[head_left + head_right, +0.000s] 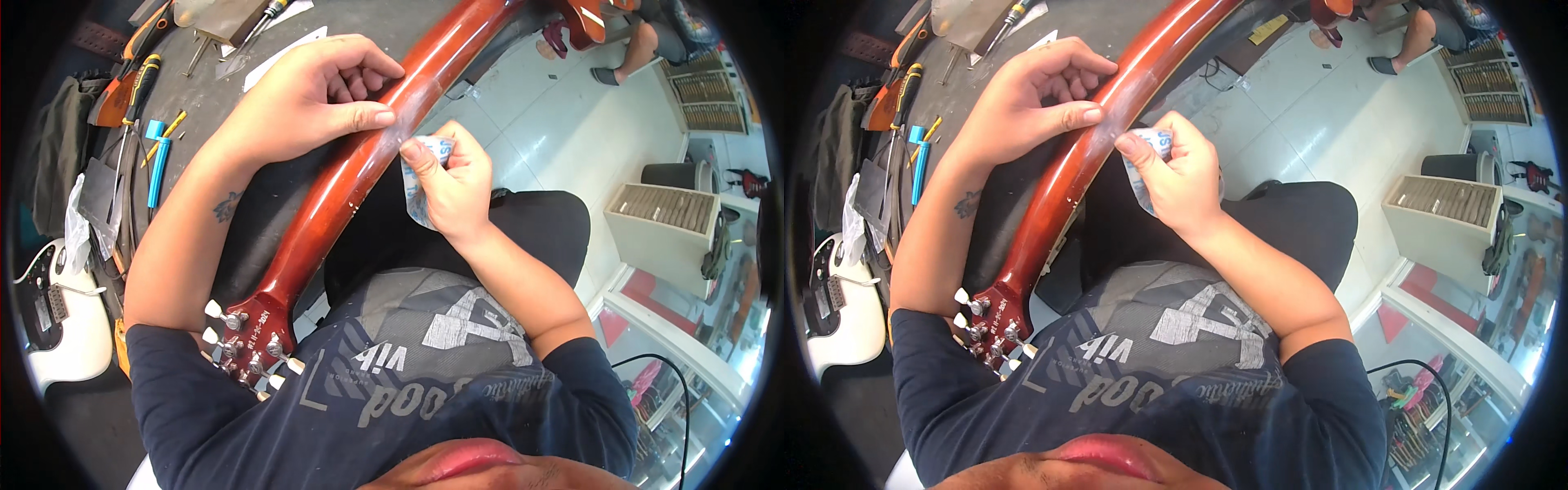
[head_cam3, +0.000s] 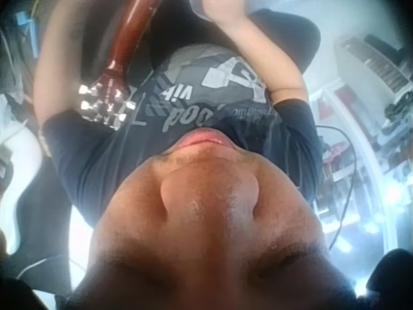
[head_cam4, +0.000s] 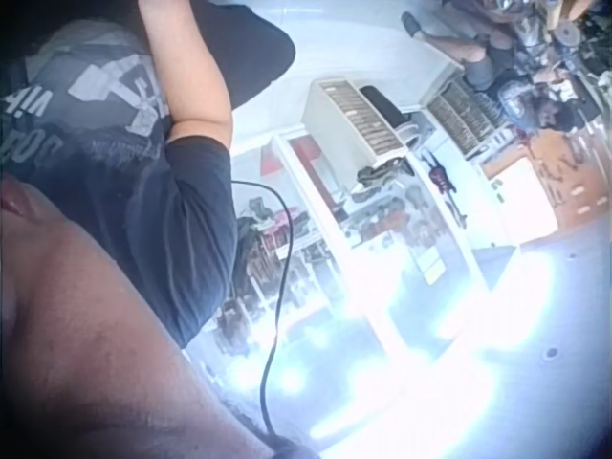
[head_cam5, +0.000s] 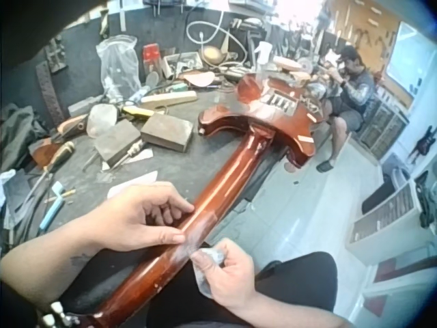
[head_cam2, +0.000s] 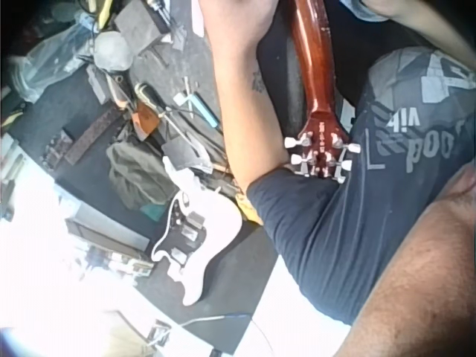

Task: The person sands the back of a guitar neck with a sanding block, wipes and rubs the neck using a piece of sandpaper, touches the surface by hand, and resumes sanding the neck with the sanding block.

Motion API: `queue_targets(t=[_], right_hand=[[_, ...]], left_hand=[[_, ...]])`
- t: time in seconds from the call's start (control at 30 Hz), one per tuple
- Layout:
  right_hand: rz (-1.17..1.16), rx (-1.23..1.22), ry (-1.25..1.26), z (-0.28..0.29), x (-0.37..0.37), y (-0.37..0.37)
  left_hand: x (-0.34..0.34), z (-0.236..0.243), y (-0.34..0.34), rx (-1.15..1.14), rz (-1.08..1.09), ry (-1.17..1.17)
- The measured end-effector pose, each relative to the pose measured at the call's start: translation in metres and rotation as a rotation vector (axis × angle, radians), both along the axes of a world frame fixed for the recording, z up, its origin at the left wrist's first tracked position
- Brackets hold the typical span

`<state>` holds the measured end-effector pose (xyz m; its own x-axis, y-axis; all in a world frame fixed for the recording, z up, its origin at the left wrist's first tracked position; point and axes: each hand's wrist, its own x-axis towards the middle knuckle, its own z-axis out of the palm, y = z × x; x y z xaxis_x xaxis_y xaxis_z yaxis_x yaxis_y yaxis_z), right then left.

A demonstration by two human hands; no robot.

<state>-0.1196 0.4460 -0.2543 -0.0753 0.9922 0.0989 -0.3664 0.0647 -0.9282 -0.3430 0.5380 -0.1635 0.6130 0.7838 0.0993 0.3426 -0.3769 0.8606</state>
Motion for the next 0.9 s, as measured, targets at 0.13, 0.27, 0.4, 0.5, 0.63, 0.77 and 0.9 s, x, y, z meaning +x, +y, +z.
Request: queue_targets(t=[0.13,0.27,0.4,0.5,0.63,0.77,0.9], right_hand=[[0.007,0.012,-0.039,0.000,0.002,0.004],[-0.008,0.029,0.032,0.001,0.003,0.001],[-0.026,0.008,0.104,0.009,0.013,0.002],[0.098,-0.054,0.104,0.015,0.008,-0.002],[0.098,-0.036,0.052,0.007,0.004,0.006],[0.108,-0.057,0.099,0.009,0.004,0.000],[0.077,-0.030,0.072,0.006,0.003,0.000]], left_hand=[[0.002,-0.003,0.000,-0.060,-0.006,-0.029],[0.001,-0.002,-0.001,-0.035,-0.005,-0.022],[0.004,0.001,-0.001,-0.039,-0.011,-0.006],[0.002,0.000,-0.003,-0.033,0.002,-0.001],[0.001,0.000,-0.002,0.030,-0.005,0.012],[0.003,-0.001,-0.001,-0.035,-0.006,-0.028],[0.002,0.000,-0.003,0.000,-0.009,-0.001]])
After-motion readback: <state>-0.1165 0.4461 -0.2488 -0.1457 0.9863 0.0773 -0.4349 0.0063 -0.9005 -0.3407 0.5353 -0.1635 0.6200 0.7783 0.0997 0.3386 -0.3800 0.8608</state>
